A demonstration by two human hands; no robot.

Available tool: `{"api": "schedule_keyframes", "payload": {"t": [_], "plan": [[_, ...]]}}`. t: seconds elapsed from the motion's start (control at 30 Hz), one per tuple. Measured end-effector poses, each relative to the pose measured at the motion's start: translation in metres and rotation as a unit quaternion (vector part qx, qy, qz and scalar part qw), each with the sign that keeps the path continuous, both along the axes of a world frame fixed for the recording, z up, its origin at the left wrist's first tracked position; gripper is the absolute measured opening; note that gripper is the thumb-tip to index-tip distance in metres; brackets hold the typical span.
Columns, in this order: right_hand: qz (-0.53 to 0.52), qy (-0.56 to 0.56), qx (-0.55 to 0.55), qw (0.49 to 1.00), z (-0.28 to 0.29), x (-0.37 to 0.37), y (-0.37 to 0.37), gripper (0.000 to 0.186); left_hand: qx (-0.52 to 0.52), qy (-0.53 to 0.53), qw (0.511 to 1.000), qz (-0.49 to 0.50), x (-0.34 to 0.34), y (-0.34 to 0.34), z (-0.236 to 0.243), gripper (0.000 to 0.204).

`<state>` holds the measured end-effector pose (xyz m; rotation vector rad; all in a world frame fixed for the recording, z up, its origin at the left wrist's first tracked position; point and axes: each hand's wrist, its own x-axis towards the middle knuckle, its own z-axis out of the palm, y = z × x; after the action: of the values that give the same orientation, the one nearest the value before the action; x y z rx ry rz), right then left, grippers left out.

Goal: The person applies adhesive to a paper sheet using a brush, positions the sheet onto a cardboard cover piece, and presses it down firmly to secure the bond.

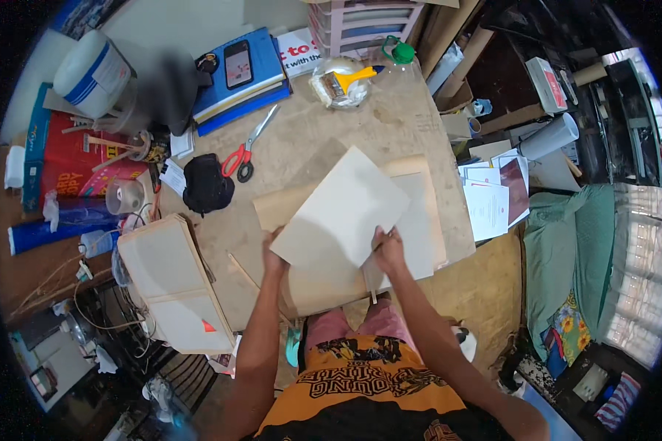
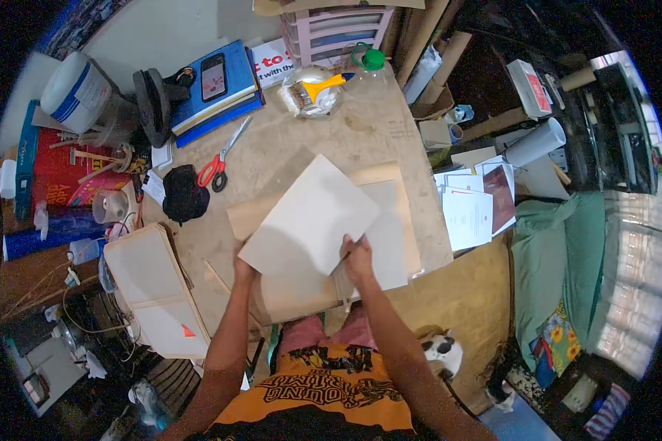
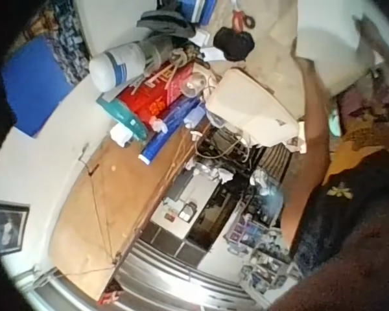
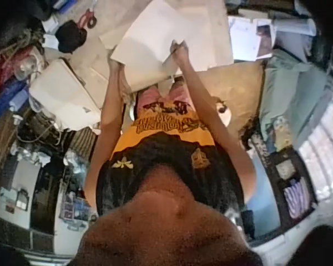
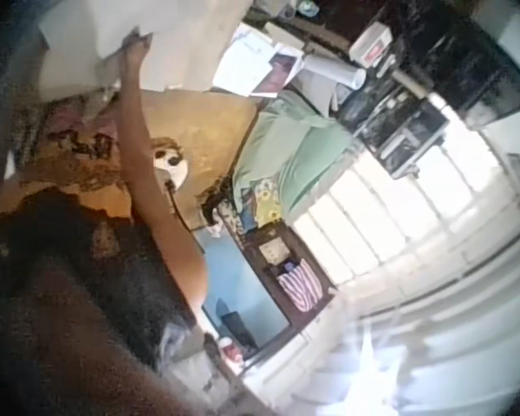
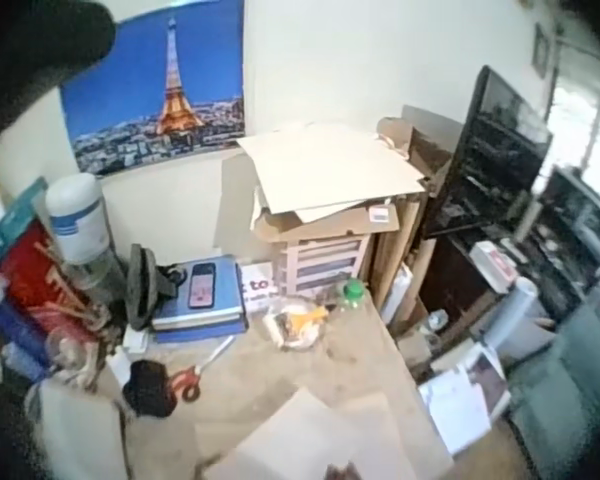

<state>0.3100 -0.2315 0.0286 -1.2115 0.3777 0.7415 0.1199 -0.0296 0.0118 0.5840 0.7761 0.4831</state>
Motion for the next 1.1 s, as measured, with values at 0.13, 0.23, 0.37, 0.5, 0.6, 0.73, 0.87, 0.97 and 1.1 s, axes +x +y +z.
{"api": "schedule_keyframes", "payload": {"t": [0.13, 0.23, 0.37, 0.5, 0.6, 0.73, 0.87, 0.97, 1.1], "plan": [[-0.106, 0.158, 0.047, 0.981, -0.015, -0.038, -0.023, 0.027, 0.008, -0.009, 0.999, -0.038, 0.012, 0.024, 0.019, 0.037], [0.076, 0.166, 0.059, 0.981, 0.006, -0.036, -0.049, 0.026, 0.292, 0.211, 0.913, -0.192, 0.008, 0.028, 0.010, 0.036], [0.154, 0.208, 0.143, 0.955, 0.063, 0.024, -0.083, 0.033, 0.213, 0.226, 0.919, -0.243, 0.023, 0.040, 0.023, 0.040], [0.444, -0.071, -0.123, 0.885, 0.049, 0.054, -0.078, 0.033, 0.412, 0.437, 0.663, -0.447, 0.047, 0.038, 0.045, 0.039], [0.421, -0.129, -0.153, 0.885, 0.035, 0.064, -0.074, 0.034, 0.522, 0.437, 0.559, -0.473, 0.094, 0.064, 0.080, 0.031], [0.386, -0.161, -0.205, 0.885, -0.008, 0.056, -0.075, 0.039, 0.749, 0.326, 0.548, -0.181, 0.232, 0.102, 0.123, 0.027], [0.396, -0.118, -0.158, 0.897, -0.018, 0.054, -0.075, 0.038, 0.755, 0.364, 0.494, -0.231, 0.366, 0.127, 0.117, 0.036], [0.446, -0.152, -0.184, 0.862, -0.029, 0.055, -0.079, 0.040, 0.770, 0.466, 0.289, -0.326, 0.420, 0.135, 0.102, 0.038], [0.452, -0.198, -0.206, 0.845, -0.033, 0.057, -0.083, 0.042, 0.750, 0.440, 0.265, -0.418, 0.433, 0.158, 0.093, 0.028]]}}
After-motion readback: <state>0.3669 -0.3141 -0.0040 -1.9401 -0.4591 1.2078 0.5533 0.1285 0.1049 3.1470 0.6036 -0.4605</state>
